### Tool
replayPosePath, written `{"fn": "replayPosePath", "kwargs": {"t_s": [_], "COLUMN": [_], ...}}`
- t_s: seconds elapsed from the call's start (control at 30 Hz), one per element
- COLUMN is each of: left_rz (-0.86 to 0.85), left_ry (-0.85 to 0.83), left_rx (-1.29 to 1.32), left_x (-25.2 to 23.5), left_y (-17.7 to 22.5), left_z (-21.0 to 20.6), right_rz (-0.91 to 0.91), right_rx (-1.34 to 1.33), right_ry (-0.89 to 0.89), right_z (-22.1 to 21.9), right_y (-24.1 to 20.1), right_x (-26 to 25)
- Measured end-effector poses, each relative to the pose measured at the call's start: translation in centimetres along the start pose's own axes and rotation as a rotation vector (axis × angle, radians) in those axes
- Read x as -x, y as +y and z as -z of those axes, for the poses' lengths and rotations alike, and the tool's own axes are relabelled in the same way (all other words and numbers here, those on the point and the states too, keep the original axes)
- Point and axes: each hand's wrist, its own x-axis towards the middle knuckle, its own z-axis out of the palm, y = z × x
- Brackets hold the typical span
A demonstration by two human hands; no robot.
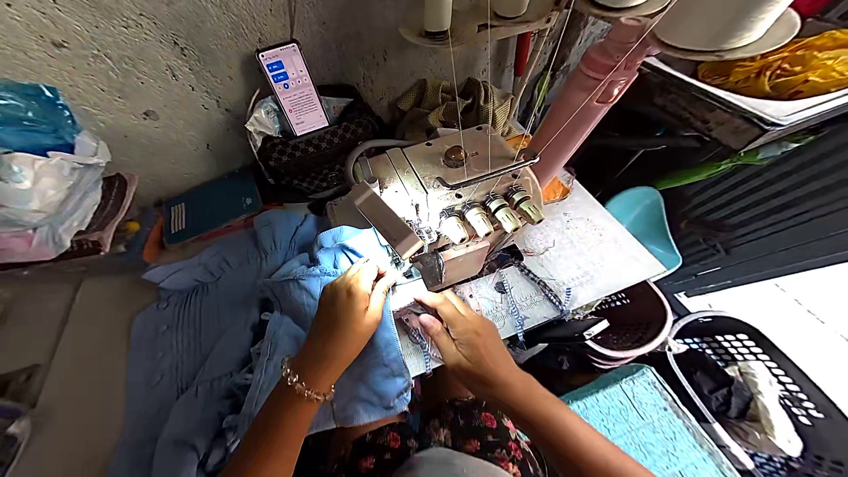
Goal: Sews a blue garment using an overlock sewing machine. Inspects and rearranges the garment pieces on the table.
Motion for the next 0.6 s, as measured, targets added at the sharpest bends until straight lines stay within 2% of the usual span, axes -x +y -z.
{"fn": "replayPosePath", "kwargs": {"t_s": [0.2, 0.5, 0.6], "left_rz": [0.005, 0.031, 0.107], "left_ry": [0.001, -0.003, -0.005], "left_rx": [0.006, 0.085, 0.165], "left_x": [-0.4, -0.4, 1.3], "left_y": [0.2, 0.5, -1.1], "left_z": [0.1, 0.4, 3.7], "right_rz": [-0.046, 0.025, 0.043], "right_rx": [0.076, 0.105, 0.091], "right_ry": [-0.144, -0.054, -0.079], "right_z": [0.4, -0.8, -0.2], "right_y": [-1.0, -0.8, -0.7], "right_x": [-3.5, -3.7, -2.4]}}
